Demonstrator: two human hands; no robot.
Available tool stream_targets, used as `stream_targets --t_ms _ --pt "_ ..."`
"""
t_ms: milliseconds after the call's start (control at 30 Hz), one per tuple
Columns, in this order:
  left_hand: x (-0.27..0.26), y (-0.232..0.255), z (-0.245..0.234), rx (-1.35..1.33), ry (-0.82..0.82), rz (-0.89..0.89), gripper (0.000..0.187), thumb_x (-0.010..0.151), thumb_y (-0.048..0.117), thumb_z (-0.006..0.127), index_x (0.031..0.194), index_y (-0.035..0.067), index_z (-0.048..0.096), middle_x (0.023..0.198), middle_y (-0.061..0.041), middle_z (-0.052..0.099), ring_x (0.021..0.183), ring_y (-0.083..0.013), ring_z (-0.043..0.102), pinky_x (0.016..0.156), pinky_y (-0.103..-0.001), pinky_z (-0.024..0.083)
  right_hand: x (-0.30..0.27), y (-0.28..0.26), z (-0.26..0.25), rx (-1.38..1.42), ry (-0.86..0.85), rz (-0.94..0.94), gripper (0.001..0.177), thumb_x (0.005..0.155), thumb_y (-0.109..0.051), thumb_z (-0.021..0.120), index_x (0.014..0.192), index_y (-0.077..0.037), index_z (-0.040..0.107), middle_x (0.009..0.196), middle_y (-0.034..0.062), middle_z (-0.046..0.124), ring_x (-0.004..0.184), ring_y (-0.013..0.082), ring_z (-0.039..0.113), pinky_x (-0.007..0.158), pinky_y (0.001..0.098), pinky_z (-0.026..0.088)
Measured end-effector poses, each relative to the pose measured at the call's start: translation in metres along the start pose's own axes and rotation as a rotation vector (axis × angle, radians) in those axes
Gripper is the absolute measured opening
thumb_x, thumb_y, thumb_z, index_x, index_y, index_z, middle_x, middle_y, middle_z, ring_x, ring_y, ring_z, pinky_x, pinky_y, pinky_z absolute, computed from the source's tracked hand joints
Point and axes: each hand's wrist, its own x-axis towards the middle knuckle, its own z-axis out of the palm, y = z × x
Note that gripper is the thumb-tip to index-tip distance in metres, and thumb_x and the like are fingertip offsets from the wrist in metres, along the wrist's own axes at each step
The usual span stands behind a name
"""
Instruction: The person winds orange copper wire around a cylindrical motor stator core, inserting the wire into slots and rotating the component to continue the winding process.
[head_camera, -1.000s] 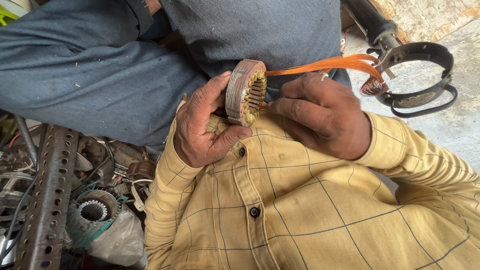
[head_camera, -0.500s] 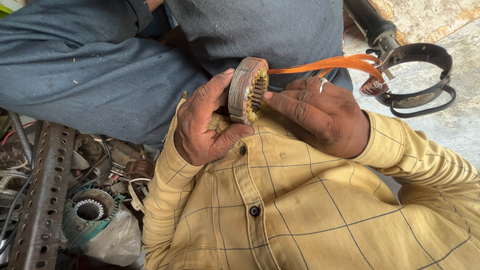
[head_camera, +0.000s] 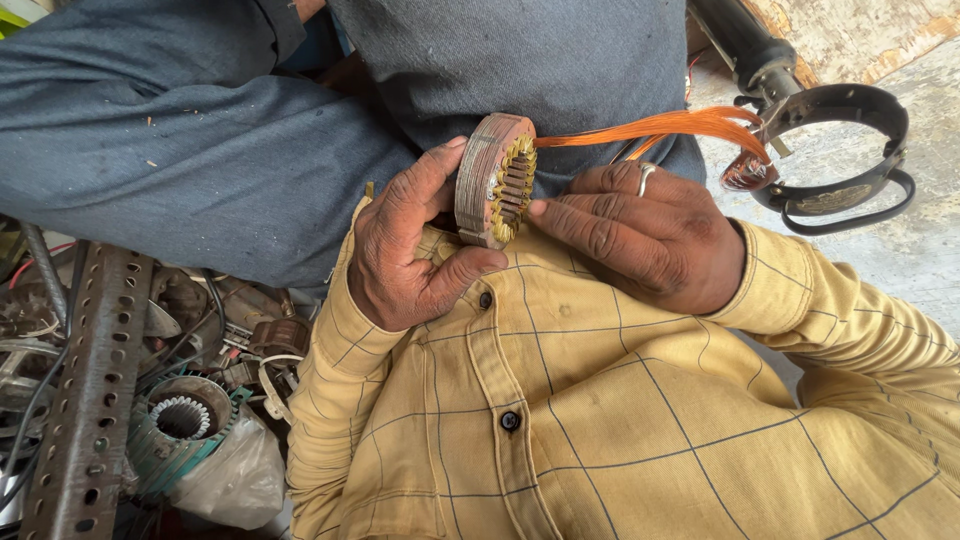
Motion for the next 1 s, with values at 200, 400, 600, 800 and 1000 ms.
stream_targets --t_ms 200,400,600,800,1000 --pt "0.000 0.000 0.001 -0.037 -0.003 -0.003 0.083 0.099 0.037 0.079 0.156 -0.001 0.032 0.125 -0.021 0.071 0.116 -0.0264 0.076 0.097 -0.031 0.063 0.001 0.002 -0.005 -0.022 -0.057 -0.049 0.050 0.078 -0.004 0.077 0.126 0.007 0.067 0.106 0.0154 0.074 0.094 0.0321 0.071 0.080 0.0408 0.059" --pt "0.001 -0.004 0.002 -0.011 0.012 0.038 0.083 0.098 0.036 0.079 0.154 -0.003 0.032 0.136 -0.026 0.066 0.115 -0.0279 0.075 0.097 -0.032 0.065 0.000 0.004 0.003 0.087 0.002 0.000 0.044 0.082 -0.006 0.081 0.124 0.001 0.070 0.105 0.0108 0.074 0.100 0.0303 0.071 0.085 0.0415 0.058" --pt "0.000 -0.003 0.001 -0.062 0.002 0.004 0.082 0.099 0.035 0.079 0.156 -0.002 0.032 0.129 -0.022 0.069 0.116 -0.0269 0.076 0.097 -0.032 0.065 -0.002 0.006 0.000 0.131 -0.051 0.047 0.043 0.084 -0.002 0.080 0.126 0.000 0.069 0.110 0.0120 0.074 0.102 0.0304 0.071 0.089 0.0411 0.058" --pt "0.001 0.001 0.001 -0.103 0.001 -0.041 0.082 0.100 0.034 0.080 0.157 -0.001 0.032 0.127 -0.022 0.072 0.116 -0.0241 0.076 0.098 -0.030 0.064 -0.003 0.009 -0.004 0.153 -0.150 0.048 0.052 0.081 -0.006 0.077 0.130 0.001 0.065 0.120 0.0158 0.070 0.106 0.0338 0.069 0.092 0.0460 0.057" --pt "0.001 0.005 0.002 -0.129 0.001 -0.098 0.084 0.098 0.034 0.080 0.158 0.000 0.032 0.128 -0.024 0.071 0.119 -0.0239 0.074 0.099 -0.031 0.063 -0.007 0.011 -0.002 0.152 -0.107 0.014 0.048 0.084 -0.006 0.074 0.130 0.002 0.065 0.121 0.0175 0.070 0.109 0.0358 0.069 0.093 0.0460 0.057"
